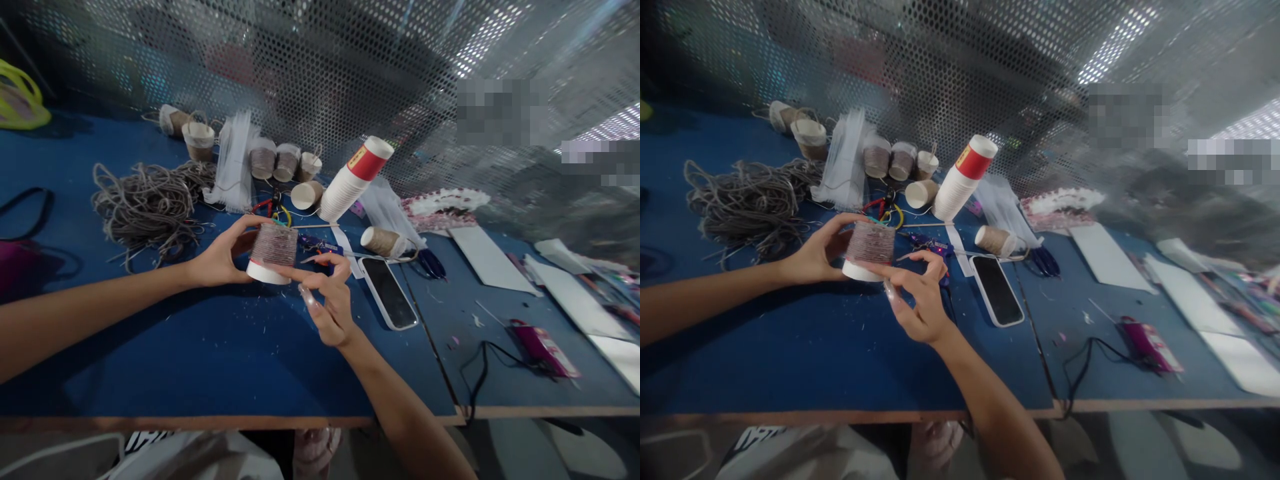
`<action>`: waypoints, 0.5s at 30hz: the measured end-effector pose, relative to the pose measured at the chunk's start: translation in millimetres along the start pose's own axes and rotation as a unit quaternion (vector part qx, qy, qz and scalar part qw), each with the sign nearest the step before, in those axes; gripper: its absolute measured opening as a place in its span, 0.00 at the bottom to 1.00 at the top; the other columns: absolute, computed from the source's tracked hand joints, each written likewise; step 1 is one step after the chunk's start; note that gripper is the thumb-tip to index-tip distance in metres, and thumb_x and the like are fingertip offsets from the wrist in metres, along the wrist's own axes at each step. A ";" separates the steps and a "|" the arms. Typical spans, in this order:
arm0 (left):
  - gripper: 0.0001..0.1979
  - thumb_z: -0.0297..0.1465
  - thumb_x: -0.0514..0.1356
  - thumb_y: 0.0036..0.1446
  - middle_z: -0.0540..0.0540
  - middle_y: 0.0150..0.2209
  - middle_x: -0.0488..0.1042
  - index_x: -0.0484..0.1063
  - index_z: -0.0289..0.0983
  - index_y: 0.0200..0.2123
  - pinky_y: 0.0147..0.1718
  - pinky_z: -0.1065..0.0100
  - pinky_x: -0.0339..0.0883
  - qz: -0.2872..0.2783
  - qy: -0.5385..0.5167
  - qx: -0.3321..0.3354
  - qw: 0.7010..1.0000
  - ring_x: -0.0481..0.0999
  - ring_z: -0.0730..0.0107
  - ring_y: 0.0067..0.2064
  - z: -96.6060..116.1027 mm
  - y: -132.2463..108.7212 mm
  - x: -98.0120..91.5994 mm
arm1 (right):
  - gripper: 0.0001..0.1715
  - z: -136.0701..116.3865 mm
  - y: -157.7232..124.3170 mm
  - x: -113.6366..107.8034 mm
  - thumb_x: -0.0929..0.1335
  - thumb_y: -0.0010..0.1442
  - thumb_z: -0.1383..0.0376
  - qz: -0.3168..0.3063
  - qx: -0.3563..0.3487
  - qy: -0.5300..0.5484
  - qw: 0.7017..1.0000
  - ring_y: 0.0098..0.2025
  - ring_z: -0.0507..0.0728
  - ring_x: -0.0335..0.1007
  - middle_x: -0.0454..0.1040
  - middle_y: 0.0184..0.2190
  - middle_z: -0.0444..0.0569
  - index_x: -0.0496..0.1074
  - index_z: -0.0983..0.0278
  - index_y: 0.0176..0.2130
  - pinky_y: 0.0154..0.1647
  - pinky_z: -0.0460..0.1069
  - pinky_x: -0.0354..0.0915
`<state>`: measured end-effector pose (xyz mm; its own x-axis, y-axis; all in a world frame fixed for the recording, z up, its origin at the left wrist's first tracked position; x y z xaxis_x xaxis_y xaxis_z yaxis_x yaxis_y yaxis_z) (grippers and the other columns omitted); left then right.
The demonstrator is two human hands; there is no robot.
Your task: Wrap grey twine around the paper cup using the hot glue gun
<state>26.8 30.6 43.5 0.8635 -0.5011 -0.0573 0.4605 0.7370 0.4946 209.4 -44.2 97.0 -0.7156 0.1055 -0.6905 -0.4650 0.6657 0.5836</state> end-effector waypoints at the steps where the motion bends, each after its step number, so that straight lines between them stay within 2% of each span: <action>1: 0.38 0.29 0.75 0.44 0.38 0.60 0.68 0.63 0.43 0.57 0.61 0.53 0.69 0.003 -0.003 -0.001 1.000 0.75 0.53 0.59 -0.8 0.0 -0.4 | 0.07 0.7 -0.8 -0.1 0.62 0.57 0.69 0.005 -0.007 0.008 1.000 0.47 0.63 0.60 0.83 0.39 0.41 0.64 0.55 0.33 0.51 0.63 0.57; 5: 0.40 0.32 0.76 0.42 0.38 0.59 0.70 0.63 0.43 0.57 0.59 0.53 0.71 0.020 -0.021 0.009 1.000 0.75 0.52 0.59 -5.3 0.1 -2.6 | 0.05 10.3 -8.3 1.2 0.62 0.57 0.65 0.014 -0.020 0.052 0.998 0.46 0.63 0.64 0.83 0.37 0.43 0.64 0.56 0.30 0.53 0.65 0.58; 8: 0.40 0.33 0.77 0.42 0.37 0.65 0.65 0.63 0.44 0.57 0.62 0.52 0.68 0.015 -0.030 0.019 0.999 0.71 0.50 0.64 -7.5 0.7 -2.8 | 0.08 19.0 -12.8 1.0 0.61 0.58 0.63 0.034 0.006 0.036 0.999 0.47 0.64 0.64 0.82 0.34 0.46 0.68 0.56 0.30 0.53 0.66 0.59; 11: 0.41 0.33 0.77 0.42 0.37 0.69 0.60 0.62 0.45 0.57 0.64 0.51 0.66 0.004 -0.041 0.021 0.999 0.65 0.48 0.68 -7.1 1.1 -2.2 | 0.11 19.9 -13.3 0.5 0.60 0.61 0.63 0.043 0.006 0.039 0.998 0.48 0.64 0.64 0.82 0.36 0.46 0.69 0.56 0.32 0.52 0.66 0.61; 15: 0.41 0.32 0.77 0.42 0.37 0.70 0.59 0.62 0.46 0.57 0.65 0.48 0.64 -0.010 -0.058 0.006 0.998 0.64 0.47 0.69 -5.0 0.9 -0.7 | 0.11 18.0 -11.8 -1.5 0.59 0.63 0.63 0.061 0.002 0.048 0.997 0.50 0.64 0.63 0.83 0.41 0.45 0.68 0.57 0.32 0.53 0.65 0.61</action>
<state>27.7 33.9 39.6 0.8242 -0.5653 0.0327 0.4747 0.7212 0.5045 225.4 -38.9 83.5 -0.8130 0.1156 -0.5706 -0.3690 0.6558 0.6586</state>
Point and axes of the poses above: each hand's wrist, its own y-axis towards the middle knuckle, its own x-axis out of the palm, z = x × y, the point moved 5 cm from there along y, towards the middle knuckle
